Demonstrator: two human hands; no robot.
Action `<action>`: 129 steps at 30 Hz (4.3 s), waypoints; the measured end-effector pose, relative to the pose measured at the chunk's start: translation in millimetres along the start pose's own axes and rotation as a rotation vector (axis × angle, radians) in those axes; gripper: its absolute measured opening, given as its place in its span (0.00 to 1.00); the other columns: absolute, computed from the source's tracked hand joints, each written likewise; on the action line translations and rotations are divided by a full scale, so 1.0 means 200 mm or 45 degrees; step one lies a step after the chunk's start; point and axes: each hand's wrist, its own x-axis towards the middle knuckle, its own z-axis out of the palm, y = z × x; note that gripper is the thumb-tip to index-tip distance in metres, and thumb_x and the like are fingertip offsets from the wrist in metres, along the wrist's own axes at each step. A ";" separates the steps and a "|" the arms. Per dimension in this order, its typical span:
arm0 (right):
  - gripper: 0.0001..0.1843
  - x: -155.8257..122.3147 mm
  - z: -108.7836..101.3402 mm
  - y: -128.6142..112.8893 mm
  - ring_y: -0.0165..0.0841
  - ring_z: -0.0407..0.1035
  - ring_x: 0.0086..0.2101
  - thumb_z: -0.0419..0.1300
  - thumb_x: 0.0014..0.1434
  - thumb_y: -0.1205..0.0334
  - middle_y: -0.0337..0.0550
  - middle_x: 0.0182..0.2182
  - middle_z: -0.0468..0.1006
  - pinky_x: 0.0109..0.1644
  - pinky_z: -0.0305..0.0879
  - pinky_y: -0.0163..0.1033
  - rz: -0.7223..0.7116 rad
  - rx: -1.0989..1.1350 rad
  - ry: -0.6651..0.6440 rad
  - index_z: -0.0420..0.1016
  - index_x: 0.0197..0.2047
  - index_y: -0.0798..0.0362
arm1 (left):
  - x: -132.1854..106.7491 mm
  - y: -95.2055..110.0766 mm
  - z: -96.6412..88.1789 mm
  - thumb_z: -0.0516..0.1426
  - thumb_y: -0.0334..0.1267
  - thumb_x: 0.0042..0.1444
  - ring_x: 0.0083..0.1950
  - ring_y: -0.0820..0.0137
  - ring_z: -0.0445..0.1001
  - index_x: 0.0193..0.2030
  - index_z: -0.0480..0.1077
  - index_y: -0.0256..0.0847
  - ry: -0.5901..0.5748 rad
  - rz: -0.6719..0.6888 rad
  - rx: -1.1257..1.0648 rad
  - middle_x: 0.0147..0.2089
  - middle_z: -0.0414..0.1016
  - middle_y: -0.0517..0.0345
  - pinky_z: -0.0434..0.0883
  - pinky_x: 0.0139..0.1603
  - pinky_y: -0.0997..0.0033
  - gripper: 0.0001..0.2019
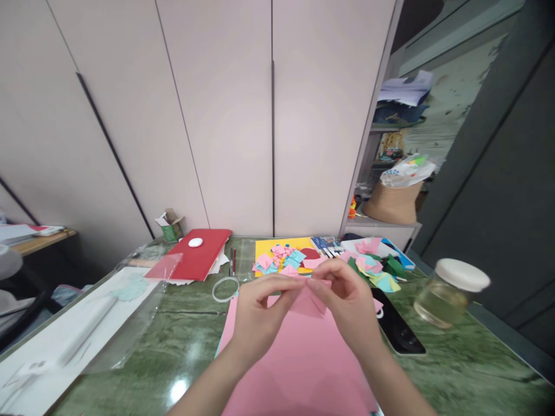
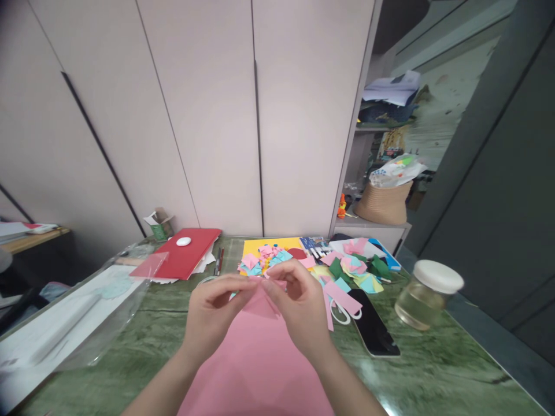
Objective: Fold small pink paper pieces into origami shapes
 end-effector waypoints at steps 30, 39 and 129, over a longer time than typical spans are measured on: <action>0.14 0.01 -0.03 0.01 0.28 0.58 0.24 0.60 0.55 0.56 0.34 0.20 0.63 0.28 0.55 0.33 0.181 -0.008 -0.094 0.64 0.22 0.52 | 0.00 -0.04 0.01 0.62 0.27 0.48 0.33 0.72 0.72 0.40 0.78 0.45 0.032 -0.029 -0.029 0.39 0.79 0.54 0.72 0.37 0.72 0.13; 0.16 0.01 -0.03 0.00 0.30 0.58 0.25 0.55 0.59 0.56 0.35 0.20 0.63 0.29 0.55 0.34 0.065 -0.185 -0.003 0.64 0.22 0.52 | 0.00 -0.02 0.01 0.62 0.28 0.48 0.34 0.71 0.72 0.41 0.77 0.44 0.013 -0.003 -0.068 0.40 0.79 0.53 0.72 0.35 0.71 0.13; 0.14 0.01 0.01 0.04 0.28 0.56 0.23 0.60 0.54 0.55 0.33 0.19 0.63 0.25 0.53 0.32 0.188 -0.134 0.131 0.65 0.22 0.53 | 0.04 -0.03 0.01 0.64 0.31 0.43 0.27 0.72 0.76 0.33 0.72 0.39 -0.045 -0.527 -0.278 0.22 0.76 0.63 0.72 0.32 0.74 0.09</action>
